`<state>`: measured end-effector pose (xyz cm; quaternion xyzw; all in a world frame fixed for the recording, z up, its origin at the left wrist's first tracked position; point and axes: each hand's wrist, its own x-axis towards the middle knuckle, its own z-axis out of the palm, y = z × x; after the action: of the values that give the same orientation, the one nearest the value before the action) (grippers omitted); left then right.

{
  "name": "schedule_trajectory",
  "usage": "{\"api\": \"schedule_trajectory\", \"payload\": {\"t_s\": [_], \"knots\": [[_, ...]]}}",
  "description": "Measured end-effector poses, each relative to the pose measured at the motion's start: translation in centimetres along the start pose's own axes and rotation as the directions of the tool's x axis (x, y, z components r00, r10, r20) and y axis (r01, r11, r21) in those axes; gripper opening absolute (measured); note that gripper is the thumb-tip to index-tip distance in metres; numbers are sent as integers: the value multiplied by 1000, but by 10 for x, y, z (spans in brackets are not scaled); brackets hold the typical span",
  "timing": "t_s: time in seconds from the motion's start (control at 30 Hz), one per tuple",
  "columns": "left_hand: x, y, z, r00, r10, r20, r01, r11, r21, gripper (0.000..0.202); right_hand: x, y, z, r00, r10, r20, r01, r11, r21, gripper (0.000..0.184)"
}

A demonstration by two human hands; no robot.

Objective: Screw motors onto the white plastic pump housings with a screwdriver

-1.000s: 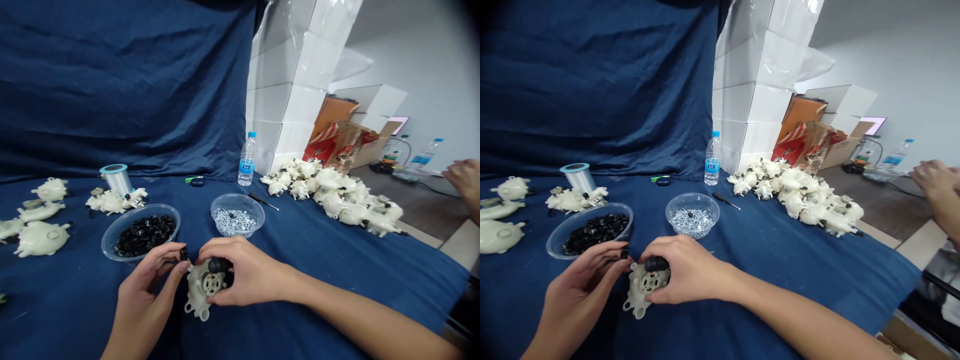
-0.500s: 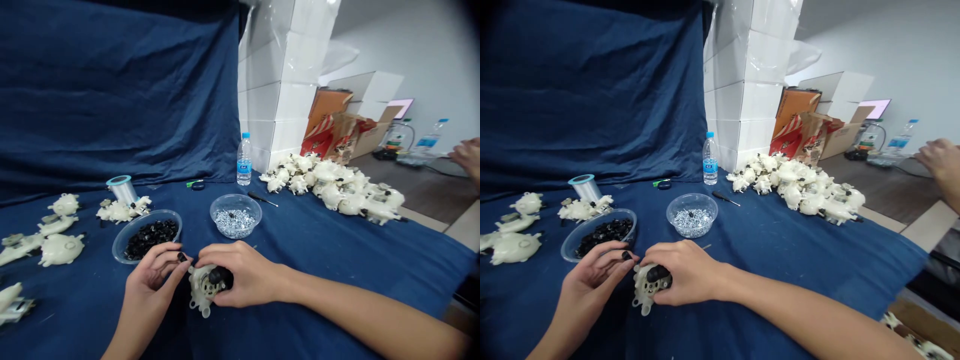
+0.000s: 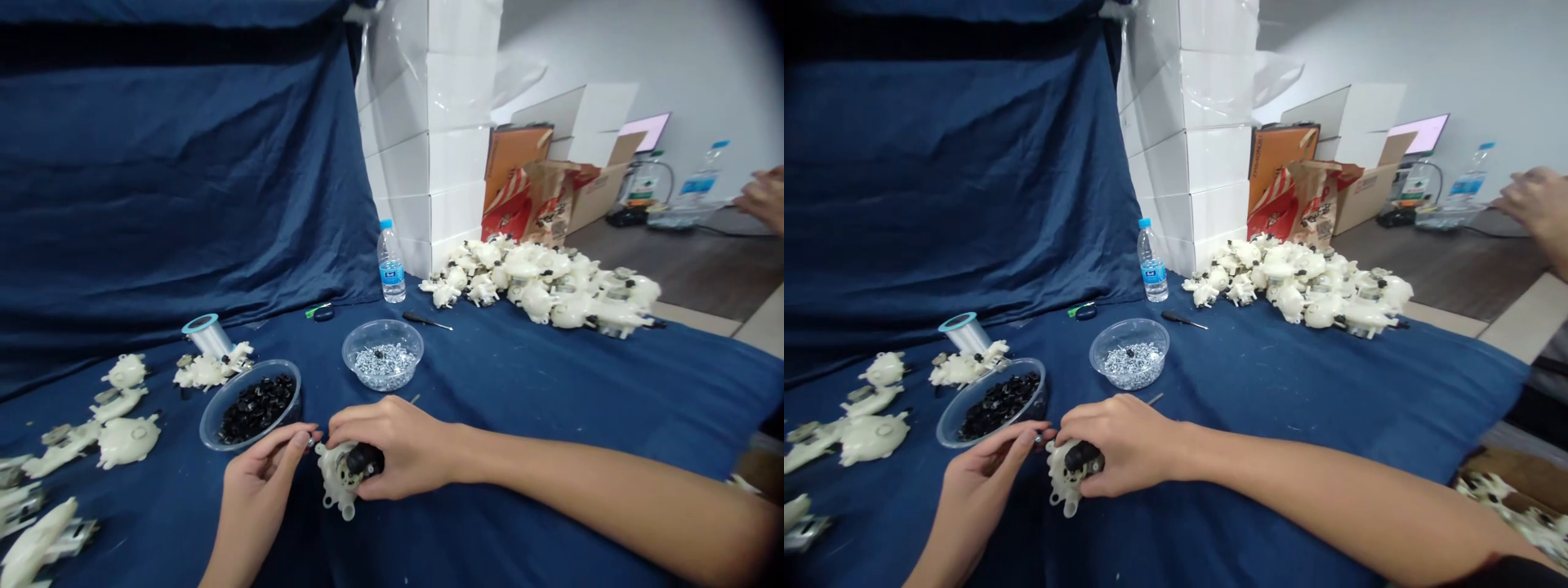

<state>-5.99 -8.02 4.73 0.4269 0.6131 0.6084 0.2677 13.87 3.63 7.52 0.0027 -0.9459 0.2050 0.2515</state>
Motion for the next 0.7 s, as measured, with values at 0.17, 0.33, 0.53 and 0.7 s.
{"api": "schedule_trajectory", "payload": {"t_s": [0.17,0.33,0.53,0.7], "knots": [[-1,5,5,995,11,101,-11,1000,8,30,-1,1,-1,999,-42,-2,42,999,-4,44],[2,2,2,994,17,109,-17,1000,1,32,-1,1,-1,997,-81,-5,81,996,-32,46],[2,-11,-1,992,-111,66,114,993,-37,45,-2,1,1,994,-100,-33,100,995,-7,43],[3,-14,1,981,-189,39,192,977,-96,56,-3,2,3,994,-95,-46,95,995,10,42]]}}
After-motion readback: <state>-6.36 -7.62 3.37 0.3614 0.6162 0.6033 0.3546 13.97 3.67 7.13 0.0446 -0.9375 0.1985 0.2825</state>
